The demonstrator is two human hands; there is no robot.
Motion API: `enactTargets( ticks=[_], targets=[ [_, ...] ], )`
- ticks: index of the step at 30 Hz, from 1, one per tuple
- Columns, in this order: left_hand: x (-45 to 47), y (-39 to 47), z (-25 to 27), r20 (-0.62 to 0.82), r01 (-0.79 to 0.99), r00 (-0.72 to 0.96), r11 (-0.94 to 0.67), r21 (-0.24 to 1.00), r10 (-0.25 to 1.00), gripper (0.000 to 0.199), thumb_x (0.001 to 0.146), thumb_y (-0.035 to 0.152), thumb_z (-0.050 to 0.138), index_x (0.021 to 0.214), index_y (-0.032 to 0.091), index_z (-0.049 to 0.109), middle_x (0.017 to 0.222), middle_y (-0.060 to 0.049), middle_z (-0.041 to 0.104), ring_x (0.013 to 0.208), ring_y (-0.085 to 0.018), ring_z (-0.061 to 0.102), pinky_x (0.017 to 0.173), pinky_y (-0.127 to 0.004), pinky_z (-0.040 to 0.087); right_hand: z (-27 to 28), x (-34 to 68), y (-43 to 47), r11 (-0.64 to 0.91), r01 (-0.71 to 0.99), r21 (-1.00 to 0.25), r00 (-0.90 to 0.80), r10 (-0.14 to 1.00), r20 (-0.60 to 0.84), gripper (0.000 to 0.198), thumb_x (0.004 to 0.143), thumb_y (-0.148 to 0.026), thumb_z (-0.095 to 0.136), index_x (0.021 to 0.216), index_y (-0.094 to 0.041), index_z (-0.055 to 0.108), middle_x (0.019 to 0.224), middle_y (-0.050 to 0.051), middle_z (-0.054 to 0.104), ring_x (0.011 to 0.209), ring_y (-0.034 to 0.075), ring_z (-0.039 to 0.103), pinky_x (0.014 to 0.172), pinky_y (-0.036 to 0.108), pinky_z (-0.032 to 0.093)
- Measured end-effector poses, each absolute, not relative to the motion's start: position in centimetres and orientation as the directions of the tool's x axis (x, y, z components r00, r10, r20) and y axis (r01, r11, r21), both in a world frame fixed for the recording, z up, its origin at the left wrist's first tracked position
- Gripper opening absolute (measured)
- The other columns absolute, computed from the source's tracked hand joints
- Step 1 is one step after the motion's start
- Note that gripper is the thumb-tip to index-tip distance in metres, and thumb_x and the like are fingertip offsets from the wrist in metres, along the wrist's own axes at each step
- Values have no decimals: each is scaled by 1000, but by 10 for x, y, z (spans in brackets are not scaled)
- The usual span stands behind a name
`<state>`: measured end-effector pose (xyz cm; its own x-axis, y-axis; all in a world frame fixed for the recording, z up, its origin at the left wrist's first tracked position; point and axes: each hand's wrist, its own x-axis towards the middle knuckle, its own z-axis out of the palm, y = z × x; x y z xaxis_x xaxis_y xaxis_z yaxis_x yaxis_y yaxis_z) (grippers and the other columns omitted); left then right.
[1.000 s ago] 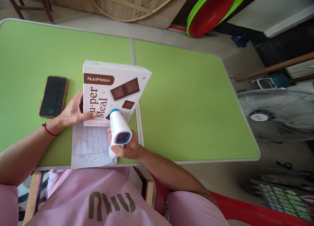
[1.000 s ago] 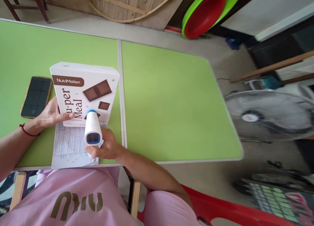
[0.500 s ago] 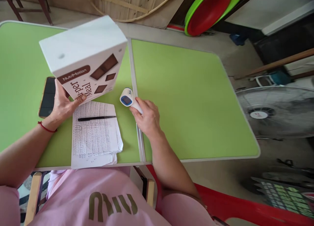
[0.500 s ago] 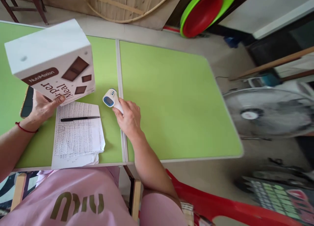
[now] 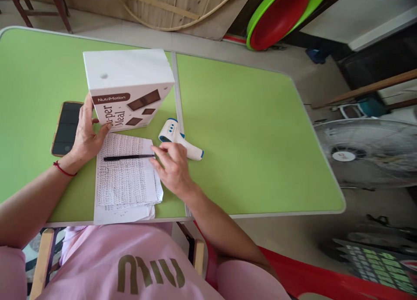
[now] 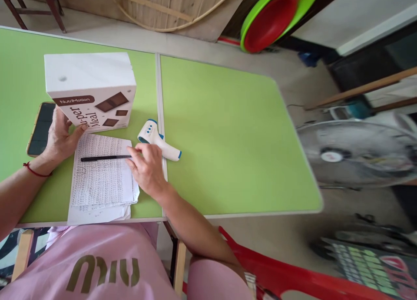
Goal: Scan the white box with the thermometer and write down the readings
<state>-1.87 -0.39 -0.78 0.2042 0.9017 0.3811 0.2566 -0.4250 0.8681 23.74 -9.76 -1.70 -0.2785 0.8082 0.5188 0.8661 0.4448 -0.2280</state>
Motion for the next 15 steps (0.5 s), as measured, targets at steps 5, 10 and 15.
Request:
enactTargets(
  ticks=[5, 10, 15],
  targets=[
    [-12, -20, 3, 651, 530, 130, -607, 592, 748, 71, 80, 38, 73, 138, 25, 35, 138, -13, 34, 130, -36, 31, 96, -53, 44, -25, 227, -97, 486, 842, -236, -369, 836, 406, 19, 95, -26, 55, 105, -19, 70, 88, 8, 59, 85, 21, 53, 81, 41, 43],
    [-6, -35, 13, 836, 543, 159, -754, 370, 525, 46, 81, 27, 66, 121, 24, 44, 111, -10, 43, 107, -29, 46, 90, -48, 46, -28, 241, -93, 483, 781, -395, -236, 814, 531, 18, 98, -25, 50, 90, -17, 64, 80, 6, 62, 76, 18, 56, 71, 36, 44],
    [3, -39, 15, 634, 466, 554, -832, 301, 540, 17, 97, 19, 49, 113, 14, 50, 106, -11, 60, 93, -24, 57, 81, -40, 47, -27, 247, -87, 374, 402, -835, 158, 871, 466, 9, 91, -29, 56, 91, -20, 55, 70, -2, 56, 56, 11, 52, 53, 25, 43]
  ],
)
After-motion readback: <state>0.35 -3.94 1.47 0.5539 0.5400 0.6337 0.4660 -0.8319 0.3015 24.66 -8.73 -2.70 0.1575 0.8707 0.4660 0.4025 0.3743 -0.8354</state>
